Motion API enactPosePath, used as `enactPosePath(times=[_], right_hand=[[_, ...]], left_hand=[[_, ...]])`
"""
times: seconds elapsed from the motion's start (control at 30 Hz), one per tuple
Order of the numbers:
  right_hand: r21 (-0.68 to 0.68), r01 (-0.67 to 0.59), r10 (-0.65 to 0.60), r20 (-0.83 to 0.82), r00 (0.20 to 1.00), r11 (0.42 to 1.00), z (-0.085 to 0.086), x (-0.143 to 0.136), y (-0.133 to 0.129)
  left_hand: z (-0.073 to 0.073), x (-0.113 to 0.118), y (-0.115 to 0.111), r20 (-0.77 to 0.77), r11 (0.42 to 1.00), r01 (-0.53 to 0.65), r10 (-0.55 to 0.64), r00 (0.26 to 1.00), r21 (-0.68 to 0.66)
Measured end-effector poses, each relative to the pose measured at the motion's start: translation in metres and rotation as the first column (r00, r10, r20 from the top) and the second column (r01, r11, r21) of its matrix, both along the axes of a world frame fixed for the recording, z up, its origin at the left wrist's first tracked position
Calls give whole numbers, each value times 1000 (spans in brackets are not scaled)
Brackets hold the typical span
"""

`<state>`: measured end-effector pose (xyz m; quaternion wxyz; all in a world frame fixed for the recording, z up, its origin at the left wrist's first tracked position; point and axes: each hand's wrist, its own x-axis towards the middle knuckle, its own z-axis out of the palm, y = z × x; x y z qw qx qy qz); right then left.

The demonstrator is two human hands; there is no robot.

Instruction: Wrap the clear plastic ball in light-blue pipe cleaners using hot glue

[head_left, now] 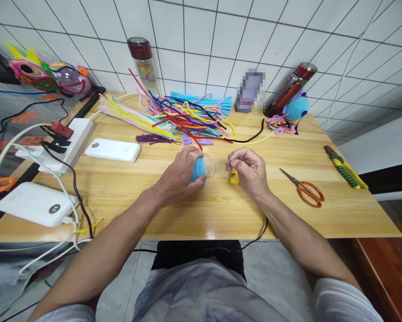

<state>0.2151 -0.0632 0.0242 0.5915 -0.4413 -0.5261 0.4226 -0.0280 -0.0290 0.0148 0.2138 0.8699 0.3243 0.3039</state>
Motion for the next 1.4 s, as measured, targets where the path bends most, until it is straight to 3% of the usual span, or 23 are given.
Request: enactPosePath(times=[0.57, 0.73, 0.83, 0.93, 1.0, 1.2, 1.4], right_hand=[[-32, 3, -3, 10, 1000, 999, -1, -1, 3], [84, 47, -60, 161, 985, 995, -1, -2, 0], [254, -39, -68, 398, 915, 966, -4, -7, -2], [412, -225, -97, 630, 771, 883, -9, -11, -3], [472, -299, -145, 699, 701, 829, -12, -13, -3], [485, -381, -195, 782, 592, 787, -17, -10, 0], [473, -398, -213, 812, 543, 786, -18, -9, 1]], left_hand=[[1, 1, -1, 1, 1000, -10, 10, 1000, -8], [1, 1, -1, 3, 1000, -5, 5, 1000, 13], [0, 0, 0, 3, 1000, 2, -2, 1000, 18], [-1, 0, 1, 13, 999, 18, -18, 1000, 26], [-2, 0, 2, 20, 999, 28, -29, 999, 34], [-3, 0, 4, 28, 999, 37, -38, 999, 39], [-3, -1, 6, 22, 999, 45, -45, 999, 31]])
